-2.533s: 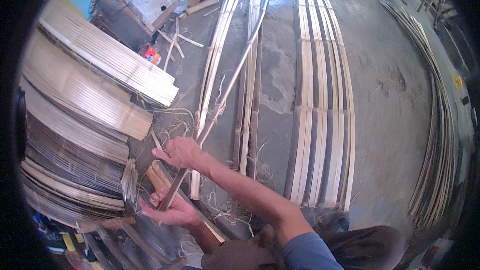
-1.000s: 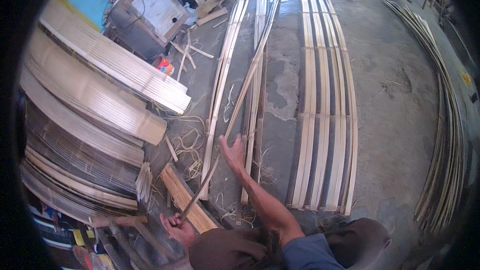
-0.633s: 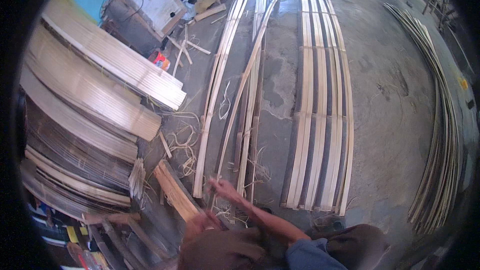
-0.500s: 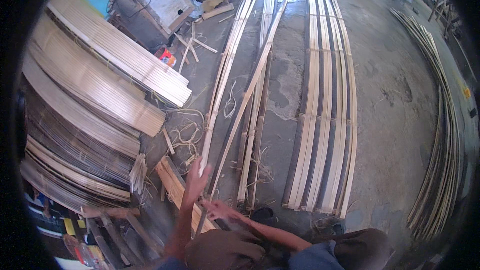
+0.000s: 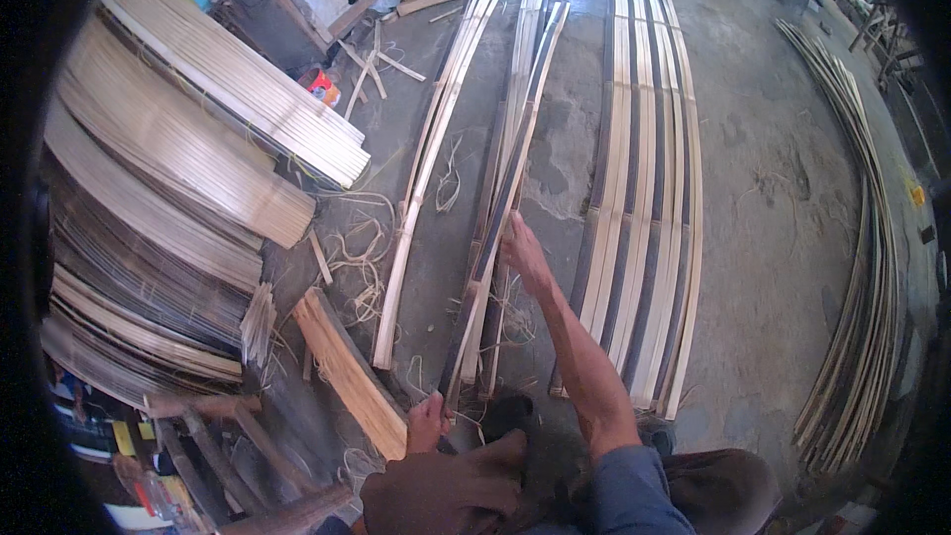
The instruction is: The person sits on the floor and repeatedly picks up thin wooden strips, inspects them, and places them into a growing stack. The person handles the strips one at a time, aligning them carefully.
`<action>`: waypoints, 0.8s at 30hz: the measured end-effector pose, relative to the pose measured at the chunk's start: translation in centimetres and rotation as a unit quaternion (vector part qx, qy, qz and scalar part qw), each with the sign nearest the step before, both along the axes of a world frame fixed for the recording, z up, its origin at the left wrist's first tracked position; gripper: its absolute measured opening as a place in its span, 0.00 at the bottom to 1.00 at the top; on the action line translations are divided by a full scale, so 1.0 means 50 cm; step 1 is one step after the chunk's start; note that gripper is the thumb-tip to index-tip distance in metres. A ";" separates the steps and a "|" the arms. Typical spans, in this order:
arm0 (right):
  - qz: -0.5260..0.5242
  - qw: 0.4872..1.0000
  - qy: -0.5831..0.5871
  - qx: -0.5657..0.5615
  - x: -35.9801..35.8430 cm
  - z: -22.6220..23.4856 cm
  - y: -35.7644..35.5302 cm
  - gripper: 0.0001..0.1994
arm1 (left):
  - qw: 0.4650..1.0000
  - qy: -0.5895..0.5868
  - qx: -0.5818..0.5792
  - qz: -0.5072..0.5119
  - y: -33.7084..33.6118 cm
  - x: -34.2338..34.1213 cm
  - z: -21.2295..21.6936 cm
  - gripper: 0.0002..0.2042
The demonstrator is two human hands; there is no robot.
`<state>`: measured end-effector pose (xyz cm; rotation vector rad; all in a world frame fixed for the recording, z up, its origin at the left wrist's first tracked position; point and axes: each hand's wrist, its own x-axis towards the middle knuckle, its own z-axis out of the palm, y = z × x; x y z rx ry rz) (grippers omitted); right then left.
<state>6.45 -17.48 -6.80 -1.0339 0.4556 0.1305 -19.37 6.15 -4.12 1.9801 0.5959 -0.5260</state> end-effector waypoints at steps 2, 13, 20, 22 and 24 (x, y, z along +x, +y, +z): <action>-0.006 0.991 0.000 0.131 0.068 -0.017 -0.027 0.26 | 0.999 -0.006 0.029 -0.030 -0.021 -0.030 -0.016 0.30; 0.066 0.994 -0.075 0.045 0.032 0.250 0.088 0.20 | 0.979 -0.006 0.206 -0.010 -0.072 -0.058 -0.094 0.27; 0.186 0.918 -0.328 -0.120 -0.153 0.381 0.231 0.15 | 0.976 -0.075 0.202 0.013 -0.081 -0.071 -0.199 0.27; 0.196 0.877 -0.401 -0.177 -0.198 0.411 0.272 0.14 | 0.987 -0.054 0.149 0.002 -0.074 -0.077 -0.175 0.26; 0.329 0.829 -0.380 -0.245 -0.236 0.430 0.301 0.14 | 0.991 -0.060 0.118 0.000 -0.052 -0.095 -0.156 0.25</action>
